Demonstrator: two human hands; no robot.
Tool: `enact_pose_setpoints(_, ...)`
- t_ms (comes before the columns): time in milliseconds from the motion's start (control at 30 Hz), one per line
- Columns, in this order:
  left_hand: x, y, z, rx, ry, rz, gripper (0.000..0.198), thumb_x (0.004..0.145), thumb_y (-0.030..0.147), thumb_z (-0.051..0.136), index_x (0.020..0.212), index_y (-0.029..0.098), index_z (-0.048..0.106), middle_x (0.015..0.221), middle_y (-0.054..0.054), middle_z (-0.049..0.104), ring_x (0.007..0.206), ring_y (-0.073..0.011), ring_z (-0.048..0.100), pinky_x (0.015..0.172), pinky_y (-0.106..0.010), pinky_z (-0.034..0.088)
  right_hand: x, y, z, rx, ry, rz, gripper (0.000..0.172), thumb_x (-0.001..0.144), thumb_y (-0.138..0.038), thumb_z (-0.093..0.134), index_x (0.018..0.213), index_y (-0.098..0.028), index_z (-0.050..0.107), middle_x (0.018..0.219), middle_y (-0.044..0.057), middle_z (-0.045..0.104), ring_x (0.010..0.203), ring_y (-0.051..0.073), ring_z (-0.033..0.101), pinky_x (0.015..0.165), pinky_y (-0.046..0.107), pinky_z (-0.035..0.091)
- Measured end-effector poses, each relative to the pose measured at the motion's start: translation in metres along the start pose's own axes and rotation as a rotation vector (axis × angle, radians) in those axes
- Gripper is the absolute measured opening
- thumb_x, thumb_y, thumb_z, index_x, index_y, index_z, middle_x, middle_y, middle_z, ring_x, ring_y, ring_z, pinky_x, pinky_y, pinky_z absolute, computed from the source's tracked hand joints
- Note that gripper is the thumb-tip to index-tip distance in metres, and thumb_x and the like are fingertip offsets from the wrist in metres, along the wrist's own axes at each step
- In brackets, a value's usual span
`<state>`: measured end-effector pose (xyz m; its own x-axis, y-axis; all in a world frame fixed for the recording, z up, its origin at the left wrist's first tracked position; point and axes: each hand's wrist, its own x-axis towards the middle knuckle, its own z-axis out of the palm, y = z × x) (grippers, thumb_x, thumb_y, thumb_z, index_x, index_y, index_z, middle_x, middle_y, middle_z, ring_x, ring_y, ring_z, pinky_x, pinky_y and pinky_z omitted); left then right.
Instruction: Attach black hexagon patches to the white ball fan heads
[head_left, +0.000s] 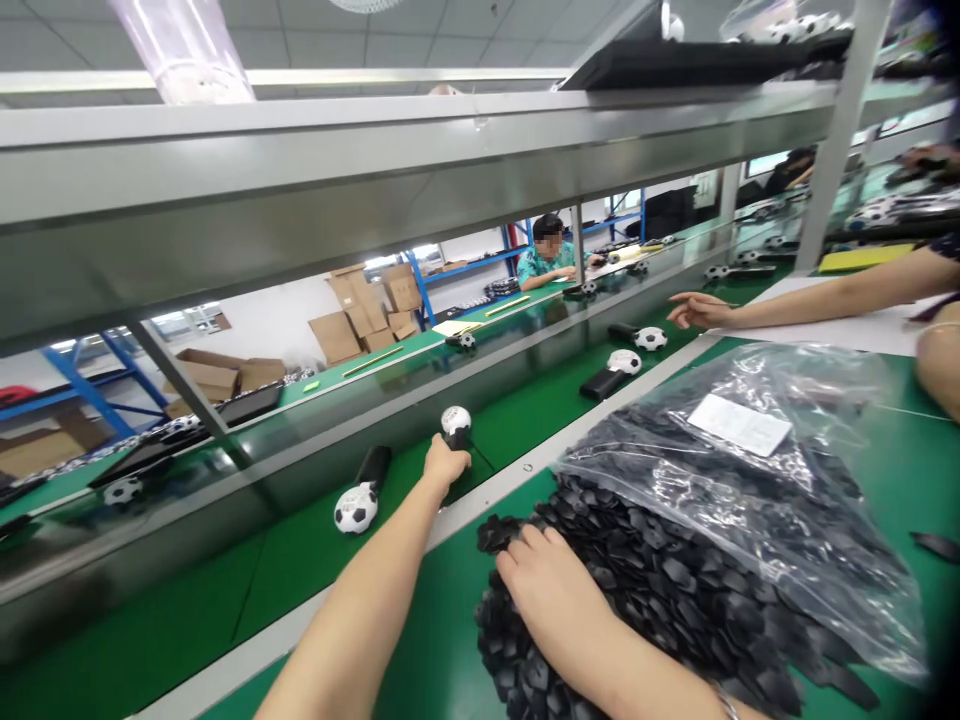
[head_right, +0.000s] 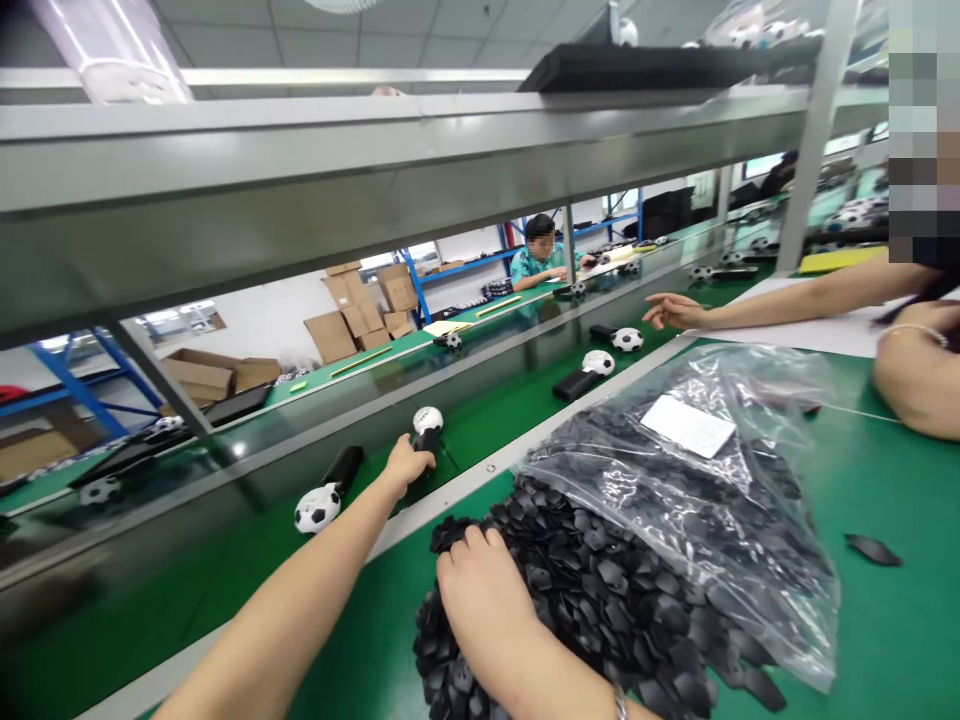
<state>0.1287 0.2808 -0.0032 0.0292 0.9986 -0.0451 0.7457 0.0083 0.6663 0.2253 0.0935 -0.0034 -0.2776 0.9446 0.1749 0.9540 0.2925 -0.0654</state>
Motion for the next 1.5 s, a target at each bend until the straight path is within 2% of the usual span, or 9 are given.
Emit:
enact_pose_setpoints(133, -0.04, -0.015, -0.044, -0.216, -0.137, 0.025, 0.05, 0.081, 0.02, 0.057, 0.126, 0.013, 0.037, 0.112, -0.011, 0.055, 0.089, -0.0185, 0.059, 0.077, -0.034, 0.05, -0.002, 0.0, 0.001, -0.017, 0.041, -0.032, 0.019, 0.079, -0.002, 0.05, 0.08, -0.014, 0.065, 0.081, 0.009, 0.065, 0.084, 0.026, 0.055, 0.074, 0.038, 0.036)
enact_pose_setpoints(300, -0.131, -0.053, -0.094, -0.37, -0.264, 0.064, 0.077, 0.063, 0.009, 0.058, 0.134, 0.015, 0.027, 0.123, -0.01, 0.051, 0.101, -0.0209, 0.055, 0.076, -0.026, 0.046, -0.004, 0.001, 0.002, -0.003, 0.081, -0.094, 0.024, 0.081, -0.003, 0.048, 0.087, -0.019, 0.065, 0.082, 0.006, 0.064, 0.085, 0.025, 0.054, 0.073, 0.036, 0.034)
enact_pose_setpoints(467, -0.213, -0.089, -0.114, -0.317, -0.354, 0.055, 0.079, 0.062, 0.013, 0.057, 0.135, 0.021, 0.027, 0.133, -0.008, 0.041, 0.114, -0.0256, 0.046, 0.085, -0.032, 0.043, -0.005, 0.002, 0.002, 0.026, 0.062, -0.131, 0.024, 0.082, -0.006, 0.049, 0.091, -0.023, 0.065, 0.078, 0.004, 0.062, 0.081, 0.023, 0.056, 0.069, 0.034, 0.037)
enact_pose_setpoints(600, -0.248, -0.11, -0.12, -0.069, -0.377, 0.095, 0.077, 0.067, 0.012, 0.054, 0.136, 0.028, 0.026, 0.137, -0.003, 0.036, 0.123, -0.0238, 0.037, 0.102, -0.037, 0.031, -0.007, 0.003, 0.003, 0.129, 0.072, -0.15, 0.021, 0.085, -0.013, 0.048, 0.097, -0.022, 0.063, 0.082, 0.003, 0.063, 0.075, 0.02, 0.06, 0.064, 0.03, 0.043)
enact_pose_setpoints(867, -0.23, -0.09, -0.101, 0.131, -0.276, 0.307, 0.084, 0.064, 0.029, 0.07, 0.137, 0.025, 0.028, 0.138, -0.005, 0.034, 0.127, -0.0266, 0.03, 0.107, -0.04, 0.027, -0.006, 0.01, 0.011, 0.288, 0.031, -0.148, 0.013, 0.082, -0.018, 0.055, 0.091, -0.019, 0.064, 0.09, 0.004, 0.067, 0.08, 0.021, 0.063, 0.07, 0.032, 0.05)
enact_pose_setpoints(1000, -0.212, -0.079, -0.084, 0.068, -0.298, 0.425, 0.076, 0.068, 0.018, 0.063, 0.136, 0.026, 0.03, 0.138, -0.005, 0.035, 0.125, -0.0238, 0.034, 0.106, -0.036, 0.029, -0.006, 0.013, 0.009, 0.354, -0.01, -0.167, 0.02, 0.083, -0.014, 0.049, 0.094, -0.016, 0.065, 0.095, 0.007, 0.068, 0.087, 0.022, 0.063, 0.078, 0.034, 0.049)
enact_pose_setpoints(1167, -0.205, -0.084, -0.079, -0.003, -0.33, 0.414, 0.073, 0.07, 0.017, 0.059, 0.136, 0.026, 0.029, 0.138, -0.005, 0.035, 0.125, -0.0244, 0.036, 0.106, -0.036, 0.029, -0.008, 0.012, -0.001, 0.493, -0.014, -0.189, 0.023, 0.083, -0.015, 0.045, 0.097, -0.021, 0.062, 0.098, 0.003, 0.067, 0.09, 0.021, 0.062, 0.079, 0.033, 0.048)
enact_pose_setpoints(1333, -0.209, -0.083, -0.079, 0.086, -0.306, 0.406, 0.075, 0.07, 0.015, 0.054, 0.138, 0.028, 0.025, 0.138, -0.004, 0.034, 0.121, -0.0261, 0.039, 0.103, -0.038, 0.033, -0.009, 0.009, -0.005, 0.548, -0.01, -0.112, 0.013, 0.084, -0.021, 0.046, 0.085, -0.022, 0.059, 0.079, 0.0, 0.067, 0.073, 0.017, 0.062, 0.066, 0.027, 0.047)
enact_pose_setpoints(1500, -0.21, -0.082, -0.075, 0.147, -0.3, 0.396, 0.076, 0.07, 0.016, 0.052, 0.139, 0.028, 0.022, 0.137, -0.005, 0.035, 0.12, -0.0274, 0.041, 0.1, -0.039, 0.035, -0.008, 0.011, 0.0, 0.506, -0.004, -0.138, 0.018, 0.083, -0.017, 0.047, 0.09, -0.019, 0.063, 0.089, 0.004, 0.067, 0.084, 0.019, 0.061, 0.076, 0.03, 0.048)
